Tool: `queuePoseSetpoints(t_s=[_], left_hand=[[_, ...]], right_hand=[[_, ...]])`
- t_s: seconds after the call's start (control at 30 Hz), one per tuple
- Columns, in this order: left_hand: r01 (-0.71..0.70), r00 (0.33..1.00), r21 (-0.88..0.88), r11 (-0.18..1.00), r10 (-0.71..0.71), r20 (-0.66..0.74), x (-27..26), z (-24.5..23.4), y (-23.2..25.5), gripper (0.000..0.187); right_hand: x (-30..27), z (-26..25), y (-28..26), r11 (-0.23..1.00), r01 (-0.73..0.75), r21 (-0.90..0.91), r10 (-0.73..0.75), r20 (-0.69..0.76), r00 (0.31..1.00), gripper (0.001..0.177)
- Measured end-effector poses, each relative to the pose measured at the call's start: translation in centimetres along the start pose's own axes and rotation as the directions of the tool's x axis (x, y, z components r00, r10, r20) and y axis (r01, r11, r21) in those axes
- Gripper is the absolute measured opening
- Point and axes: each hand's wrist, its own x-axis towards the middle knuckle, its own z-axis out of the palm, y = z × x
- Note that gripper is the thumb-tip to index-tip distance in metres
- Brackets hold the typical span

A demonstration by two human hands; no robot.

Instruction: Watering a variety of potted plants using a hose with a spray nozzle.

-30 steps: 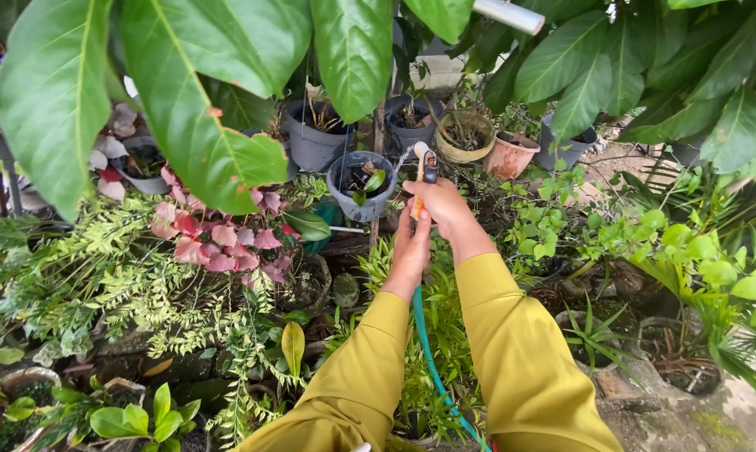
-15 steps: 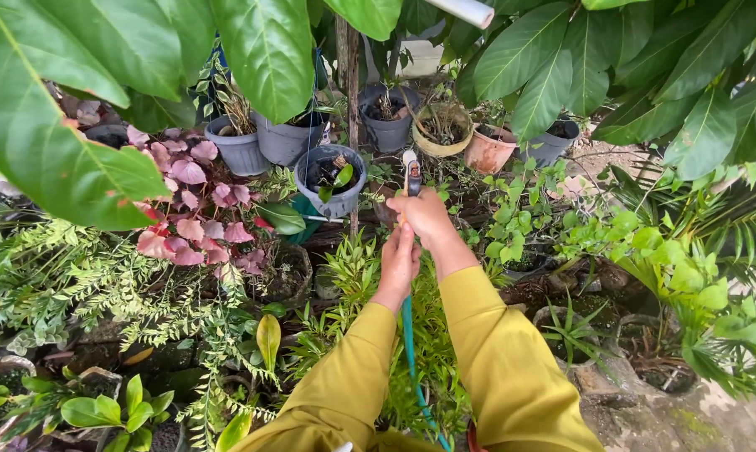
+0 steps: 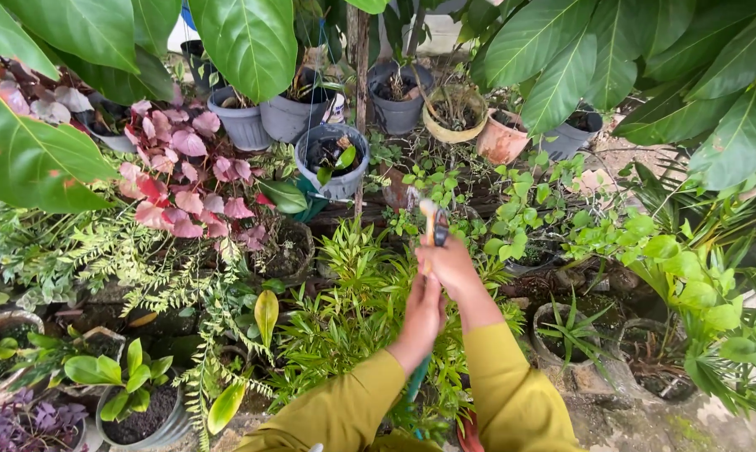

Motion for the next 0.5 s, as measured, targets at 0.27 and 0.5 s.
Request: queuePoseSetpoints(t_s=[0.27,0.5], left_hand=[[0.143,0.987,-0.014,0.99,-0.144,-0.07,2.7,0.3,-2.5,0.058],[-0.236,0.966,-0.012,0.972,0.234,-0.111,11.6,4.0,7.1,0.062]], right_hand=[[3.3,-2.6,3.8,0.976,-0.213,-0.041,0.211,-0.059,0.976,0.017],[5.0,1.3,-13.5,0.949,-0.136,-0.284,0.126,-0.053,0.991,0.014]])
